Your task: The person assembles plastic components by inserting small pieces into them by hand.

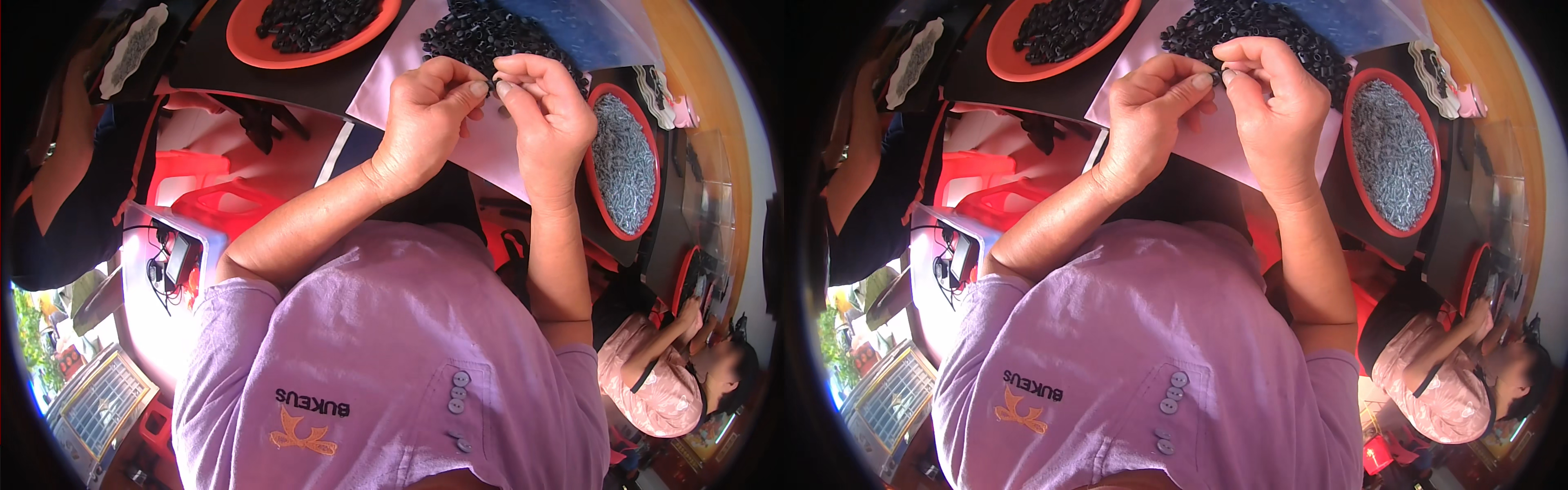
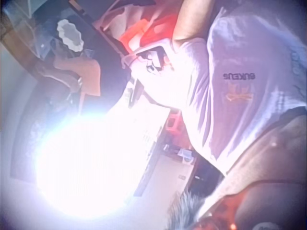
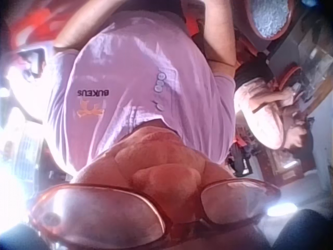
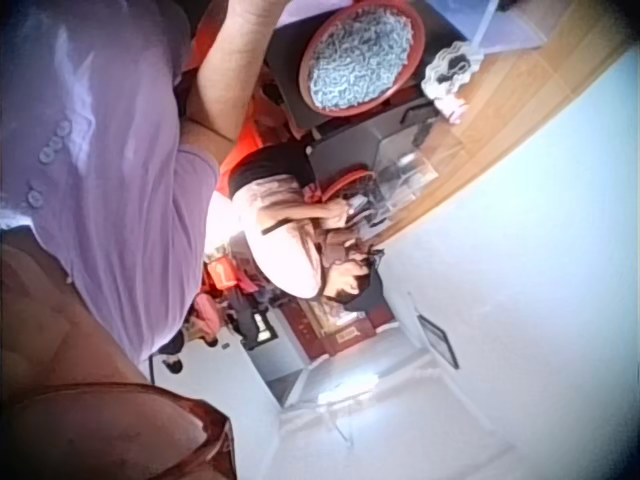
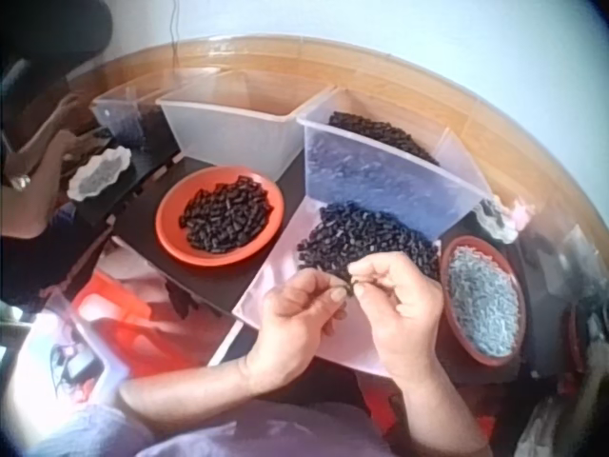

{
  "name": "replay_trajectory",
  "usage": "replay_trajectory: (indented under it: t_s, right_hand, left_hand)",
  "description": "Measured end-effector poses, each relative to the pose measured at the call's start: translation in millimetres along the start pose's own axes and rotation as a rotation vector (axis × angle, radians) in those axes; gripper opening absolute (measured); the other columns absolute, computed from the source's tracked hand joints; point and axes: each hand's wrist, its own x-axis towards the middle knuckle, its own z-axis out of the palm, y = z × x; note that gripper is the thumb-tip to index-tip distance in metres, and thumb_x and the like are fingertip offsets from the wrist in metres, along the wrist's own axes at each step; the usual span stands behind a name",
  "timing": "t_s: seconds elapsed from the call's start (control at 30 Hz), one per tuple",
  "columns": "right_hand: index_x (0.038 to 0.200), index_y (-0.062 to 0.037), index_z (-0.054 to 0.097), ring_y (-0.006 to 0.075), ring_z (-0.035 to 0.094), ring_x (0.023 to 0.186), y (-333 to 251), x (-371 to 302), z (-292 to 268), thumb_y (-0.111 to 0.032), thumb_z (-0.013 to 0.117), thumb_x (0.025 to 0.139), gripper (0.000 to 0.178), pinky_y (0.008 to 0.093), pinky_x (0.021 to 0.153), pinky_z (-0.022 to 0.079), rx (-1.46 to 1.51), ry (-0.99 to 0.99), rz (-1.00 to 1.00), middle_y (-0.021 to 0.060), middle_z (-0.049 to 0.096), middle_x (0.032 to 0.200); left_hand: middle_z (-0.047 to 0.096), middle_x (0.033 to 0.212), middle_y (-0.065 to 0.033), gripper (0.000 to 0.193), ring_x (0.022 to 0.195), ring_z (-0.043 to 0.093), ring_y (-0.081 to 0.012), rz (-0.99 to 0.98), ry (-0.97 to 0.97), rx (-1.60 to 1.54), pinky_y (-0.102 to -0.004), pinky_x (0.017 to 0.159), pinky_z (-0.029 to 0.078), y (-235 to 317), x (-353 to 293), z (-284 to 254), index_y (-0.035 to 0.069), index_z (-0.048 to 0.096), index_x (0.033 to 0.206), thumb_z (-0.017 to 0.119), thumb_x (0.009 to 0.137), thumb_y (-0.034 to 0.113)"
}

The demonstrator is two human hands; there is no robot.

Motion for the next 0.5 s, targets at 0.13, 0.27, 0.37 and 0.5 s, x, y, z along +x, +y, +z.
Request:
replay_trajectory:
  t_s: [0.13, 0.27, 0.37, 0.5]
  right_hand:
    - [0.102, -0.0012, 0.067, 0.0098, 0.067, 0.08, -4.6, 8.6, -6.1, 0.008, 0.063, 0.082, 0.022, 0.0234, 0.071, 0.054, -0.015, -0.073, 0.094, 0.0054, 0.072, 0.089]
    - [0.101, -0.0008, 0.067, 0.0093, 0.067, 0.08, -6.7, 9.9, -8.5, 0.007, 0.063, 0.083, 0.021, 0.0232, 0.072, 0.054, 0.05, -0.097, 0.22, 0.0061, 0.072, 0.087]
    - [0.099, -0.001, 0.068, 0.0086, 0.067, 0.079, -6.7, 5.0, -6.3, 0.008, 0.064, 0.082, 0.019, 0.0229, 0.072, 0.054, -0.066, -0.069, 0.082, 0.0057, 0.073, 0.087]
    - [0.097, -0.0012, 0.069, 0.0081, 0.067, 0.078, -4.8, 3.9, -4.9, 0.009, 0.064, 0.082, 0.019, 0.0227, 0.071, 0.054, -0.093, -0.055, 0.015, 0.0046, 0.073, 0.085]
  left_hand:
    - [0.062, 0.07, -0.0033, 0.008, 0.057, 0.054, -0.0069, 0.033, 0.04, -0.044, -0.0214, 0.05, 0.044, -3.2, 0.2, 2.0, -0.002, 0.063, 0.09, 0.064, 0.093, 0.005]
    - [0.062, 0.07, -0.0032, 0.008, 0.057, 0.053, -0.0062, 0.047, 0.042, -0.063, -0.0213, 0.05, 0.044, -3.4, -0.5, 3.2, -0.002, 0.063, 0.09, 0.064, 0.093, 0.005]
    - [0.062, 0.07, -0.0032, 0.007, 0.057, 0.053, -0.006, 0.054, 0.058, -0.039, -0.0214, 0.048, 0.043, -1.9, -1.4, 4.4, -0.002, 0.064, 0.09, 0.064, 0.092, 0.005]
    - [0.062, 0.07, -0.0031, 0.007, 0.057, 0.053, -0.006, 0.037, 0.069, -0.031, -0.0214, 0.047, 0.042, 0.3, -1.1, 4.8, -0.002, 0.064, 0.089, 0.064, 0.091, 0.005]
